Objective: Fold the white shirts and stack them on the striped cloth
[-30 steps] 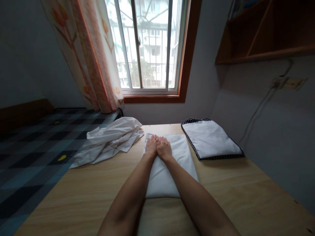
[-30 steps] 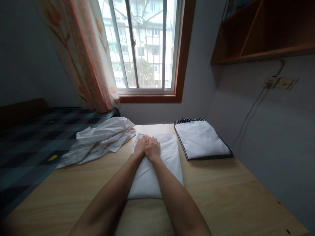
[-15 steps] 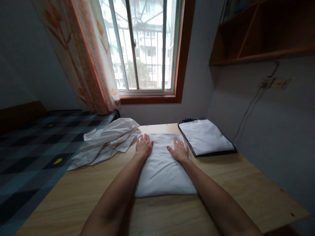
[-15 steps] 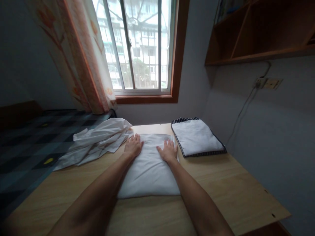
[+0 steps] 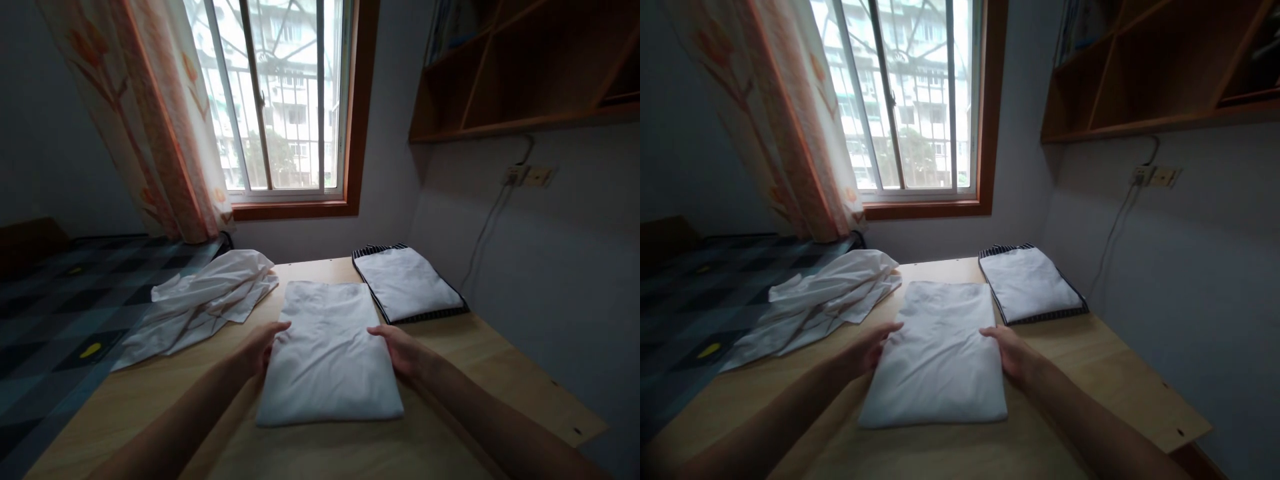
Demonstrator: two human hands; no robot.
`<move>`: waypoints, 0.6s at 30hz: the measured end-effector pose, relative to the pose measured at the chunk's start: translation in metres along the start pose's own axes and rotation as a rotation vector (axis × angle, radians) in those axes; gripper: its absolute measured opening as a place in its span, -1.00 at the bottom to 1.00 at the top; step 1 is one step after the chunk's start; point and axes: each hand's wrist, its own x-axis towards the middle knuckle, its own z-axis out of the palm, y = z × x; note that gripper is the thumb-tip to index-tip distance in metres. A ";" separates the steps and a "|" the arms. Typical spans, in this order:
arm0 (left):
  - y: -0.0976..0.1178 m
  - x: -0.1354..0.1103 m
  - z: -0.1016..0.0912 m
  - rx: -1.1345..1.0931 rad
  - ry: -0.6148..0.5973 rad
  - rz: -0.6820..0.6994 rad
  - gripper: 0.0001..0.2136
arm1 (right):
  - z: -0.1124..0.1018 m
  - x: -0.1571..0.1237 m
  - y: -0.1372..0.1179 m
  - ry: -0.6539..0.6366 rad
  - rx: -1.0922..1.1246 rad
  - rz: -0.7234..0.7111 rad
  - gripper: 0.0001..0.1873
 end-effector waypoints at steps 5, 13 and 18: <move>-0.012 -0.033 0.011 -0.091 -0.118 -0.048 -0.48 | 0.006 0.000 -0.010 -0.055 -0.170 -0.051 -0.42; 0.026 -0.046 0.055 -0.189 -0.126 0.269 -0.52 | -0.005 0.004 -0.111 -0.094 -0.428 -0.213 -0.31; 0.097 -0.011 0.120 -0.328 -0.227 0.538 -0.48 | -0.038 0.000 -0.217 0.051 -0.530 -0.470 -0.26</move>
